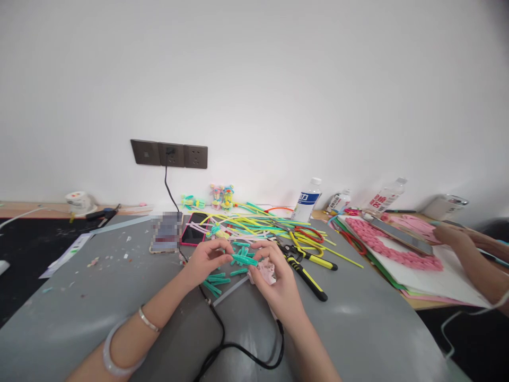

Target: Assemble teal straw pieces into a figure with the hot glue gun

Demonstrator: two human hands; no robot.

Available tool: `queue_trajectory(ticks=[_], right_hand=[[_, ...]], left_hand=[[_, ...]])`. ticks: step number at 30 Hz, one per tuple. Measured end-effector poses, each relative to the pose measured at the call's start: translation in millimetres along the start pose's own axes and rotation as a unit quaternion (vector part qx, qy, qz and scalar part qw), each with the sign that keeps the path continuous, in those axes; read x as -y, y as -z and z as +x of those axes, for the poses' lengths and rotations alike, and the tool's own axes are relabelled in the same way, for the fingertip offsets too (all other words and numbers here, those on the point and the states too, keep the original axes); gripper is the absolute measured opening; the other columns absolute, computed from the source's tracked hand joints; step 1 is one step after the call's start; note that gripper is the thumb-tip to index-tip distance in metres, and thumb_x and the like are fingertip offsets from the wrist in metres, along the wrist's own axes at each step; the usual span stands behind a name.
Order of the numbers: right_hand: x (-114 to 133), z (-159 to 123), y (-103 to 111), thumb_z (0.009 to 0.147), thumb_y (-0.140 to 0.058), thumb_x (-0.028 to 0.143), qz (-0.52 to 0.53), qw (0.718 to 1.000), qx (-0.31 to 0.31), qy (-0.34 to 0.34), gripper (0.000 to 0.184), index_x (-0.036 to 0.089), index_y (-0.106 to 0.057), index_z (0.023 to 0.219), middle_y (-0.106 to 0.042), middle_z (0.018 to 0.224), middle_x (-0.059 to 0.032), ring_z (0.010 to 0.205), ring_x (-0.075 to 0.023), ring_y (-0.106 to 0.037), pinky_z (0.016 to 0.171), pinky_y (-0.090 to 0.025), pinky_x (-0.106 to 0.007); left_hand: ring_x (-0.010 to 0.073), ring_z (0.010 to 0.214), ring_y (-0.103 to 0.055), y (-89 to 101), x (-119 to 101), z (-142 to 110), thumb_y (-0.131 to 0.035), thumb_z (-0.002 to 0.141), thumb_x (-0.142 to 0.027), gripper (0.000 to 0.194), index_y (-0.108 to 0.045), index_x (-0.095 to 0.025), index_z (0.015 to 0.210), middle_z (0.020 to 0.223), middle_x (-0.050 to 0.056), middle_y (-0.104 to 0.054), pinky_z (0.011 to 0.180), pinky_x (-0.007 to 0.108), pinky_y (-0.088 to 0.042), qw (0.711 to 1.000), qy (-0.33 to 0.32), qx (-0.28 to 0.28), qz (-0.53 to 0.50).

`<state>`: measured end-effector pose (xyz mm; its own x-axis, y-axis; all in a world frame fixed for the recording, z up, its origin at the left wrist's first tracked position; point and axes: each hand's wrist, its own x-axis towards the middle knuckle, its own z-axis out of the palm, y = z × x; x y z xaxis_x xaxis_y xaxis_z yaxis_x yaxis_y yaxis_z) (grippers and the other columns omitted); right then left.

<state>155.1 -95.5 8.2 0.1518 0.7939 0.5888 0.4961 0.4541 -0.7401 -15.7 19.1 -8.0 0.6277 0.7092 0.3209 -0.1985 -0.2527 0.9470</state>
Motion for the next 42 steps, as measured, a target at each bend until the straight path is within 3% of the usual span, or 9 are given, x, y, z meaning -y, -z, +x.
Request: queue_trajectory(ticks=[12,25,34,42], right_hand=[[2.1,-0.4,-1.6,0.084,-0.06,0.013,0.024,1.0,-0.004,-0.004,0.011,0.023,-0.056,0.086,-0.06,0.11,-0.0072,0.108,-0.0242,-0.058,0.092,-0.042,-0.037],[0.2,-1.8,-3.2,0.086,-0.058,0.015,0.036,0.999,-0.012,-0.01,0.009,0.023,-0.055,0.085,-0.06,0.108,-0.0071,0.105,-0.0243,-0.059,0.09,-0.043,-0.037],[1.5,-2.8,-4.0,0.085,-0.058,0.015,0.034,0.999,-0.013,-0.015,0.01,0.024,-0.055,0.086,-0.06,0.108,-0.0065,0.105,-0.0242,-0.059,0.09,-0.042,-0.037],[1.1,-2.1,-7.4,0.084,-0.057,0.014,0.041,0.999,-0.001,-0.022,0.011,0.024,-0.054,0.086,-0.059,0.109,-0.0061,0.107,-0.0244,-0.058,0.092,-0.041,-0.038]], left_hand=[[0.0152,0.068,-0.046,-0.5,-1.3,0.0,-0.076,0.075,-0.053,0.04,-0.066,-0.015,0.076,0.072,0.001,-0.055,0.062,0.024,-0.036,1.0,0.017,0.014,0.0],[0.0159,0.072,-0.05,-0.6,-0.1,-0.7,-0.076,0.075,-0.054,0.041,-0.066,-0.014,0.077,0.075,0.001,-0.057,0.068,0.026,-0.041,1.0,-0.002,0.02,-0.001],[0.0154,0.076,-0.054,3.3,9.1,-1.6,-0.086,0.068,-0.044,0.039,-0.069,-0.014,0.087,0.088,0.004,-0.061,0.068,0.026,-0.045,1.0,-0.008,0.025,-0.015],[0.0172,0.081,-0.056,-0.6,1.9,-3.4,-0.08,0.076,-0.042,0.032,-0.069,-0.015,0.088,0.087,0.005,-0.062,0.07,0.027,-0.046,0.998,-0.03,0.055,0.016]])
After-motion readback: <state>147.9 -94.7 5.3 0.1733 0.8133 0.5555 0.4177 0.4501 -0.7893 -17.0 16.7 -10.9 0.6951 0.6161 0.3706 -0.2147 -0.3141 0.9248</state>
